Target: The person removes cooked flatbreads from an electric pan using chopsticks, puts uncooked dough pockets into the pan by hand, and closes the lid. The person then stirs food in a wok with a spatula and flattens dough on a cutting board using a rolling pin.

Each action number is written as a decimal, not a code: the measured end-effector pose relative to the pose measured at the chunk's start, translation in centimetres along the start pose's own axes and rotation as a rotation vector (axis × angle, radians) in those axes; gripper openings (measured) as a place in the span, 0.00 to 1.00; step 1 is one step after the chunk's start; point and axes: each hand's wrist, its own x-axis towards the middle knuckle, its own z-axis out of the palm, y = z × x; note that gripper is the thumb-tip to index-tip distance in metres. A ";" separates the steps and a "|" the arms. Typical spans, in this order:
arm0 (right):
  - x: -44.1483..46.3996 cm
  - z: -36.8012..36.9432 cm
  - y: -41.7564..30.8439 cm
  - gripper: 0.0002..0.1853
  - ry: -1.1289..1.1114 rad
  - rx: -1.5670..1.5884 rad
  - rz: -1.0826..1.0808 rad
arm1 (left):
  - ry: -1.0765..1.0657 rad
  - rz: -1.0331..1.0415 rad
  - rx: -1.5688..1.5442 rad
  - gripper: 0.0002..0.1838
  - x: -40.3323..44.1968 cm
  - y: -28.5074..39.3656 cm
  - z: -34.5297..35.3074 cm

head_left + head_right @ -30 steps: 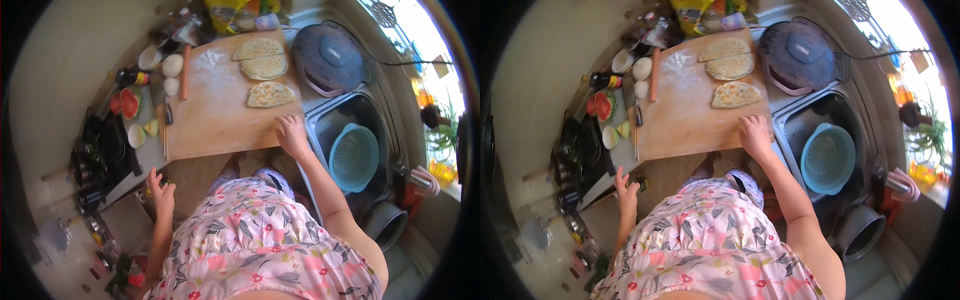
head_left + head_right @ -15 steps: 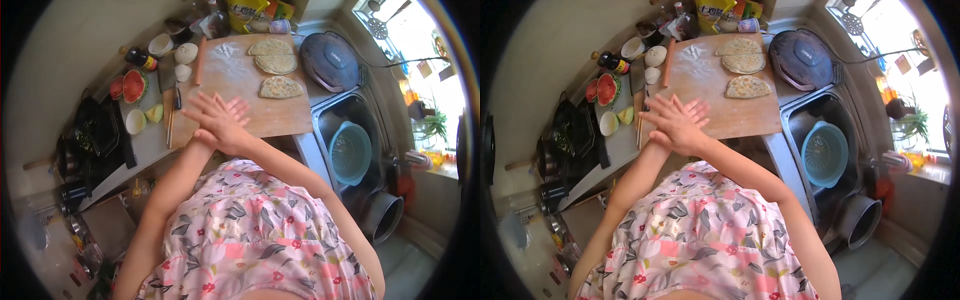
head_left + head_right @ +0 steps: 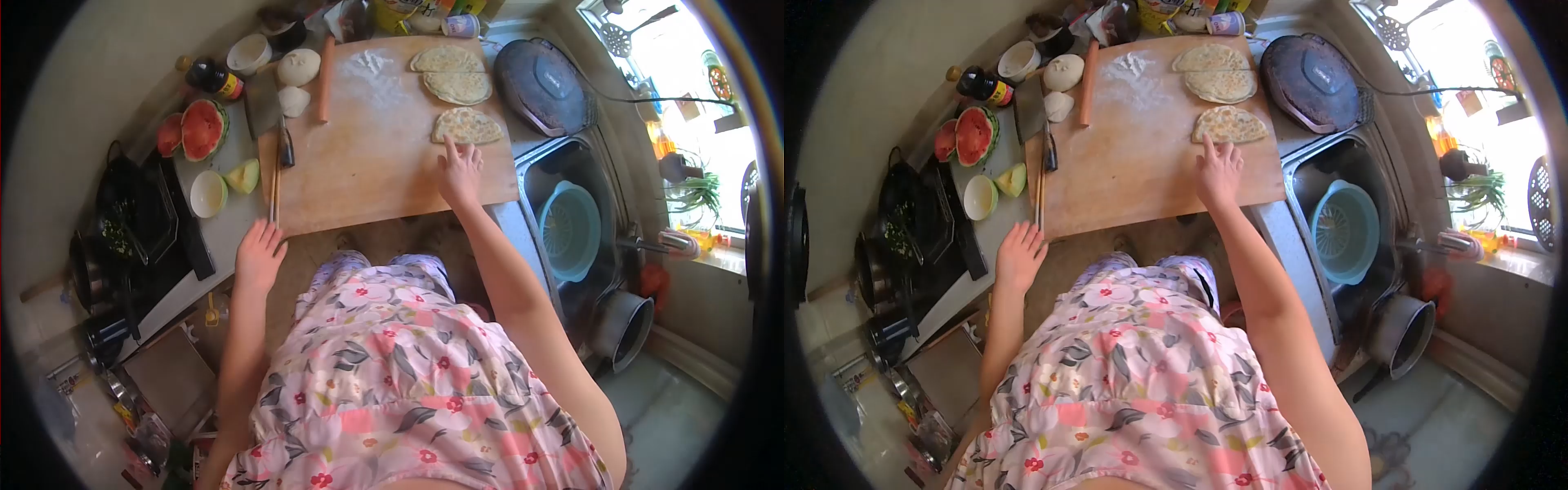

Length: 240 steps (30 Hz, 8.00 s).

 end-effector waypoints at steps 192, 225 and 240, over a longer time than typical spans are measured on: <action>-6.1 8.7 -69.3 0.21 -0.799 0.353 -0.717 | 0.777 0.931 1.292 0.25 -11.1 20.7 -43.4; -1.4 2.0 -74.1 0.18 -0.356 -0.494 -1.260 | 0.778 0.915 1.224 0.23 -10.7 20.2 -43.4; -3.2 -1.0 -72.7 0.17 -0.437 -0.508 -1.117 | 0.730 0.862 1.230 0.25 -10.9 20.4 -43.5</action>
